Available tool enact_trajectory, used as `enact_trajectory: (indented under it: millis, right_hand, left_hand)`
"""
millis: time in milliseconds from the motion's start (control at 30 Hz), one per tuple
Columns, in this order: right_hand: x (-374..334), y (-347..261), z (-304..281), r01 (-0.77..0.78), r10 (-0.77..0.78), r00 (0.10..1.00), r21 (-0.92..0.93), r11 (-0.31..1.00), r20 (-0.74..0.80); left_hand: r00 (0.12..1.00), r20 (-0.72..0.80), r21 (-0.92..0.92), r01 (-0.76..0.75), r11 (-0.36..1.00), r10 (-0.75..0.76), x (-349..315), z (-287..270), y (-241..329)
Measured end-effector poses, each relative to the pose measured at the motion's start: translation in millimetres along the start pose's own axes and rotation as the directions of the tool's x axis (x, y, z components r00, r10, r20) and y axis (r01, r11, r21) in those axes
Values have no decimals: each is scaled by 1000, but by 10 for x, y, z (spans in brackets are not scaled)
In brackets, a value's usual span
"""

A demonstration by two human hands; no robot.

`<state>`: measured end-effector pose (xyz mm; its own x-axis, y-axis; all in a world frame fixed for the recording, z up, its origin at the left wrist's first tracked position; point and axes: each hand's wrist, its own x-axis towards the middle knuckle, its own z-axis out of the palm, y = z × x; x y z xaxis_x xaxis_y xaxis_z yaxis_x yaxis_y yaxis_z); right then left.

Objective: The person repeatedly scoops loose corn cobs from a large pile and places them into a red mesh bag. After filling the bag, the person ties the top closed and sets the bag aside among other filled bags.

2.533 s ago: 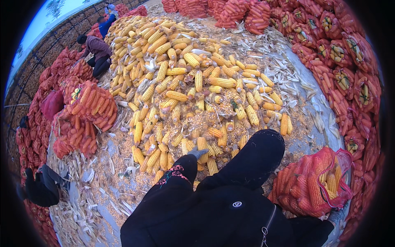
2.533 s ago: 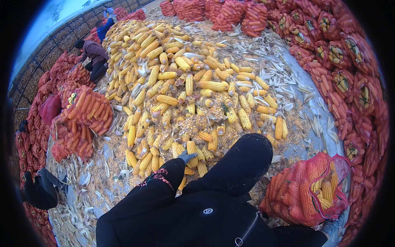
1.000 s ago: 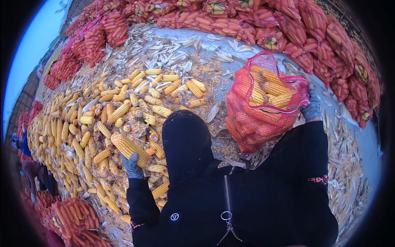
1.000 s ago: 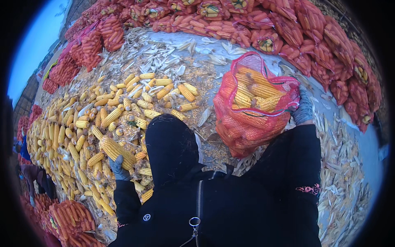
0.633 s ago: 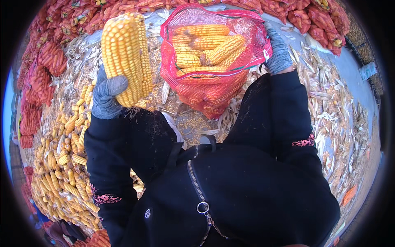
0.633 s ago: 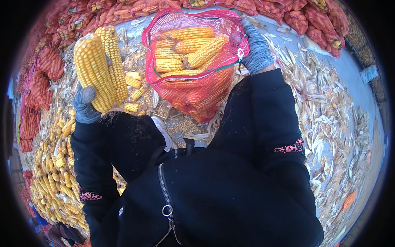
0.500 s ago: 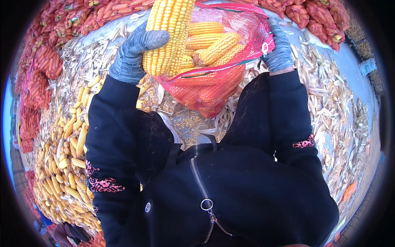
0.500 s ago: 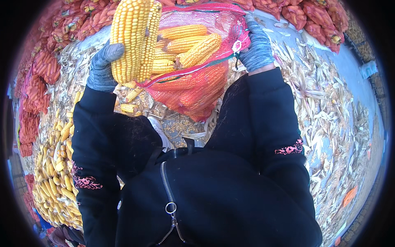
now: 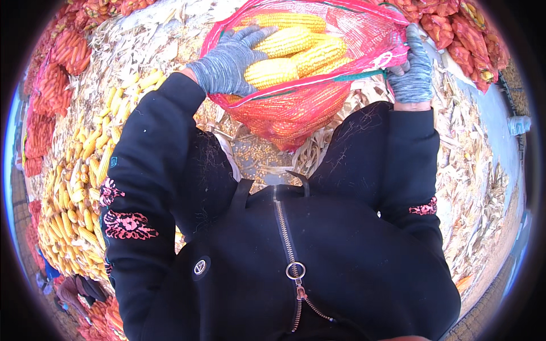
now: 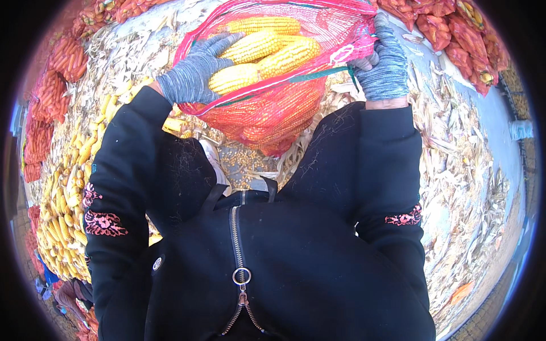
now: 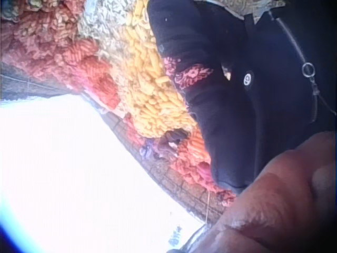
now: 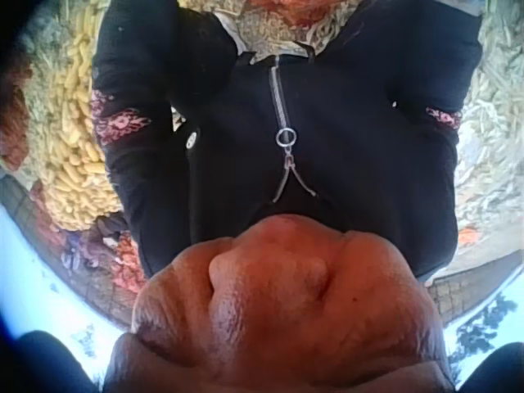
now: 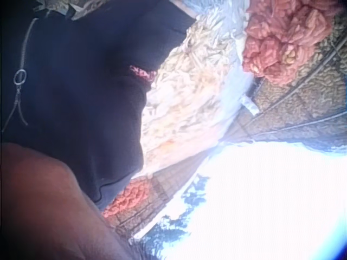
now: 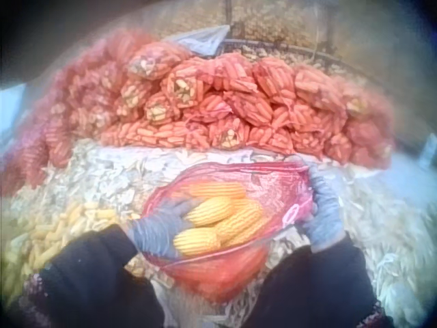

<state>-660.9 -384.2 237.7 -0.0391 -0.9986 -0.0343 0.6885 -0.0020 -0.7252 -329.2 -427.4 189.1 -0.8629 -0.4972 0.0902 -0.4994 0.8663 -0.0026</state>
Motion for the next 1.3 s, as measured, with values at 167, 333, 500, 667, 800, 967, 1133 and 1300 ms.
enact_trajectory:
  millis: [167,333,500,667,800,967,1133,1300]
  right_hand:
    - [2,-103,-3,126,-141,954,-71,989,-265]
    - [48,33,-347,350,-423,904,-461,816,-63]
    - [17,105,-444,383,-413,899,-722,576,147]
    - [264,150,-320,71,-81,993,-120,990,-84]
    - [351,196,-427,10,-27,995,-163,987,-100]
    - [547,219,-731,68,-107,991,-409,910,-74]
    - [896,298,-1085,272,-288,946,-850,452,150]
    - [1176,328,-1361,356,-313,860,-914,-195,402]
  left_hand:
    - [896,316,138,281,950,-311,-8,-323,118]
    - [910,363,-19,223,975,-201,0,-373,114]
    - [929,134,52,341,939,-345,-138,-473,178]
    - [848,-102,-235,488,841,-520,-273,-426,357]
    - [804,-250,-156,517,842,-540,-389,-210,237]
    - [650,-414,-487,434,758,-637,-485,-37,82]
    - [463,-531,-684,261,682,-710,-727,-156,224]
    - [392,-527,-722,262,641,-754,-1078,-299,354]
